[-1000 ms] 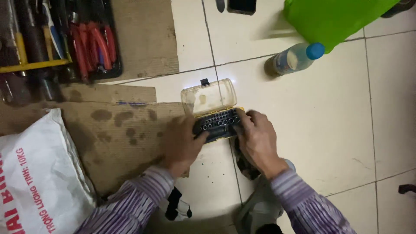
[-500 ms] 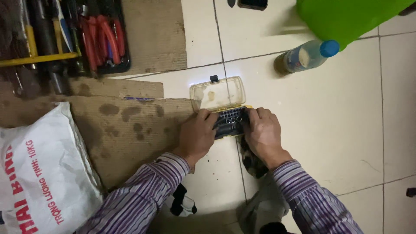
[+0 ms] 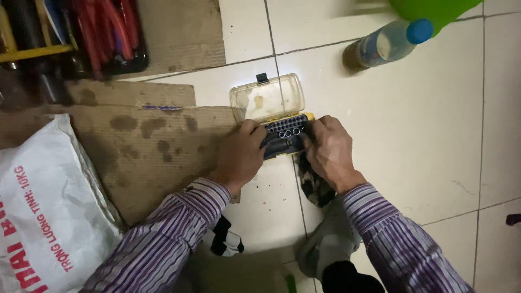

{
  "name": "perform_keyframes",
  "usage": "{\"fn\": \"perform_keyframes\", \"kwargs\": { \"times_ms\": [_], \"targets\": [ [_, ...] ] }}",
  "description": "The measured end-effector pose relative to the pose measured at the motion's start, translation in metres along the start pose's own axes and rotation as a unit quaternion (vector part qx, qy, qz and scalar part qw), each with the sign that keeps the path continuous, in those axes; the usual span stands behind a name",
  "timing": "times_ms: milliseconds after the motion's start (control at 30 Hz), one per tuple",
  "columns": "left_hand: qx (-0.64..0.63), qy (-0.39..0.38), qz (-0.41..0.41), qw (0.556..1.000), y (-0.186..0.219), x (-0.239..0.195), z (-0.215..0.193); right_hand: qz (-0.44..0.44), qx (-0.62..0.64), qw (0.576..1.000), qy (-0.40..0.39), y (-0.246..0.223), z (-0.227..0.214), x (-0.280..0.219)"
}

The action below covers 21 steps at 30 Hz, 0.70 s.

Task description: The person sits on the floor and wipes various tools with a cloth. They clean a yellow T-handle wrench, several metal wrenches, and a socket from a yellow case, placing the cleaned items into a black tool organizer.

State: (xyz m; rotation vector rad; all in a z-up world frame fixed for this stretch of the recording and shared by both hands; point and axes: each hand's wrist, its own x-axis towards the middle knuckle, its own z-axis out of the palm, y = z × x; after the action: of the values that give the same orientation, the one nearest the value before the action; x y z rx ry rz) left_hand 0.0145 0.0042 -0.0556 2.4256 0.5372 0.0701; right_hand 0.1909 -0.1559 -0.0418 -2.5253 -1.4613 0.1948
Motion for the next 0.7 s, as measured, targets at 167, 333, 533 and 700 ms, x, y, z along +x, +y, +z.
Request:
{"fn": "perform_keyframes", "kwargs": {
  "times_ms": [167, 333, 533, 700],
  "targets": [
    [-0.269, -0.009, -0.106, 0.957, 0.001, 0.0, -0.002, -0.031, -0.011, 0.999, 0.014, 0.001, 0.002, 0.0],
    [-0.189, 0.002, -0.044, 0.981, 0.0, 0.002, -0.006, -0.024, 0.009, 1.0, -0.001, 0.002, 0.0, 0.003],
    [-0.128, -0.011, -0.016, 0.992, -0.011, 0.001, 0.011, -0.034, 0.013, 0.999, -0.021, 0.013, 0.006, 0.002],
    [-0.011, 0.005, -0.002, 1.0, -0.023, -0.002, 0.034, -0.031, 0.063, 0.997, -0.036, 0.013, 0.002, 0.007]
  ]
}}
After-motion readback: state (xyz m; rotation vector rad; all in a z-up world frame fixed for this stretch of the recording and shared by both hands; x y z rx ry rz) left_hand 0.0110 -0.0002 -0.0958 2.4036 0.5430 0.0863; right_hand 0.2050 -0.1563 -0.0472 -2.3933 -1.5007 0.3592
